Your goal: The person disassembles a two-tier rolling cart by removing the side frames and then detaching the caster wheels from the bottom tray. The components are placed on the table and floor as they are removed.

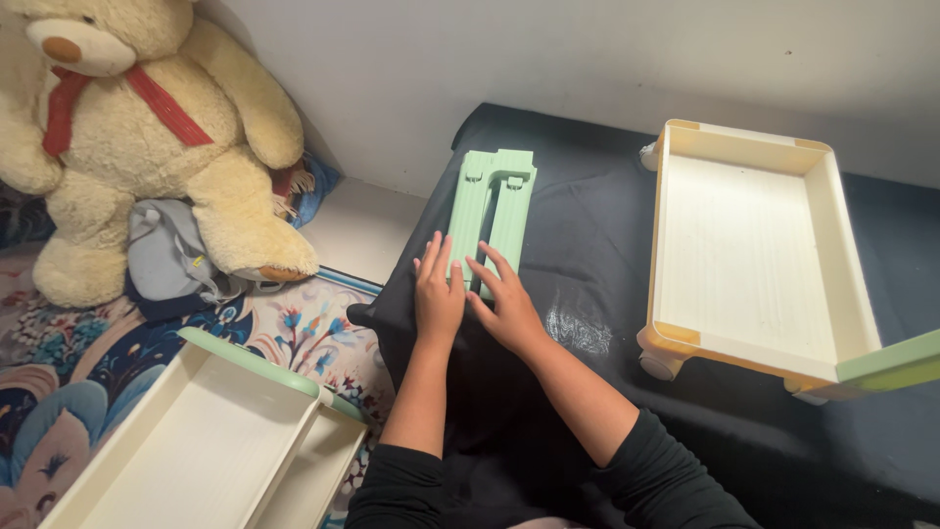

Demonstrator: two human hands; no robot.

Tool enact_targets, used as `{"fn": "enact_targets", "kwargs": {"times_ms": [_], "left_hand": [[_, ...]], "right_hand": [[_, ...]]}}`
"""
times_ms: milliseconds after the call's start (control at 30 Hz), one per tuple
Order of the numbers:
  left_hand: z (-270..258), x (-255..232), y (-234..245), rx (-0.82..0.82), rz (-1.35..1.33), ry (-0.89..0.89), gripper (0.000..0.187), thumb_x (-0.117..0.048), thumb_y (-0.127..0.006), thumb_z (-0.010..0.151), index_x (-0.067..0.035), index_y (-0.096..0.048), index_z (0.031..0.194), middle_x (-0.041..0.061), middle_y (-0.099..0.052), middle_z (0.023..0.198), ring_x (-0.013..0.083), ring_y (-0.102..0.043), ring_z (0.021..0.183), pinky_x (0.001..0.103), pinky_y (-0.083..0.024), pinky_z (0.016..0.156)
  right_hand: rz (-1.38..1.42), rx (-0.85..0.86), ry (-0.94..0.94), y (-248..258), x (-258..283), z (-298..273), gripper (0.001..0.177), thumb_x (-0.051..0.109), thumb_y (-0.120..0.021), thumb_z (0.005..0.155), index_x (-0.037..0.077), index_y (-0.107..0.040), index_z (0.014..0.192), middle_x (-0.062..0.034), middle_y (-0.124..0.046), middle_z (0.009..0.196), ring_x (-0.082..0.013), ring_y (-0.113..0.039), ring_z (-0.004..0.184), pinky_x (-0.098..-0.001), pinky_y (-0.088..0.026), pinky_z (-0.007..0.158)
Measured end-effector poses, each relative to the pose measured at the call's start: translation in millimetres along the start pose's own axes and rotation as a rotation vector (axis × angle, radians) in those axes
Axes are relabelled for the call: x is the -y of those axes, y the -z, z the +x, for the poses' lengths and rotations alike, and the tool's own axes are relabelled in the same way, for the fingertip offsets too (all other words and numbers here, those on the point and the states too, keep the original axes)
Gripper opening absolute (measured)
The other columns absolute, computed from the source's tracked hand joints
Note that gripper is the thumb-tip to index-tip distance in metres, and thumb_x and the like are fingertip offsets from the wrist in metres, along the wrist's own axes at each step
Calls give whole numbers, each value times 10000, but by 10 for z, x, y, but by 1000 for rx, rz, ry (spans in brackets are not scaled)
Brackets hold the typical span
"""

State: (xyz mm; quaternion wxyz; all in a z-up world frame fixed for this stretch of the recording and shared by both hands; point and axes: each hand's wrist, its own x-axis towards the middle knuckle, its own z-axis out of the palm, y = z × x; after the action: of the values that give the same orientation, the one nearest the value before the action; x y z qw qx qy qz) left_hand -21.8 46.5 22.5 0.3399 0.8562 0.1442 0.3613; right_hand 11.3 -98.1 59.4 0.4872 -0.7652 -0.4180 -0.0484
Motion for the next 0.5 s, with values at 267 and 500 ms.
{"fn": "enact_targets", "kwargs": {"times_ms": [267, 500], "left_hand": [[-312, -742, -18, 21, -26, -307, 426, -140, -559, 1004, -50, -603, 1418, 153, -556, 1519, 396, -454, 1463, 587, -249, 1233], [-732, -1820, -376, 203, -290, -504, 387, -133, -579, 1008, -67, -619, 1387, 107, -630, 1434, 371, -515, 1441, 564, -351, 1227]], "right_hand": [[-153, -197, 130, 615, 186, -377, 576, 95, -710, 906, 130, -546, 1457, -163, -351, 1637, -429, -295, 1540, -527, -329, 1210], [-577, -527, 227, 1501, -36, -1224, 369, 96, -688, 931, 138, -682, 1298, -120, -552, 1437, -340, -480, 1411, -571, -321, 1233]]}}
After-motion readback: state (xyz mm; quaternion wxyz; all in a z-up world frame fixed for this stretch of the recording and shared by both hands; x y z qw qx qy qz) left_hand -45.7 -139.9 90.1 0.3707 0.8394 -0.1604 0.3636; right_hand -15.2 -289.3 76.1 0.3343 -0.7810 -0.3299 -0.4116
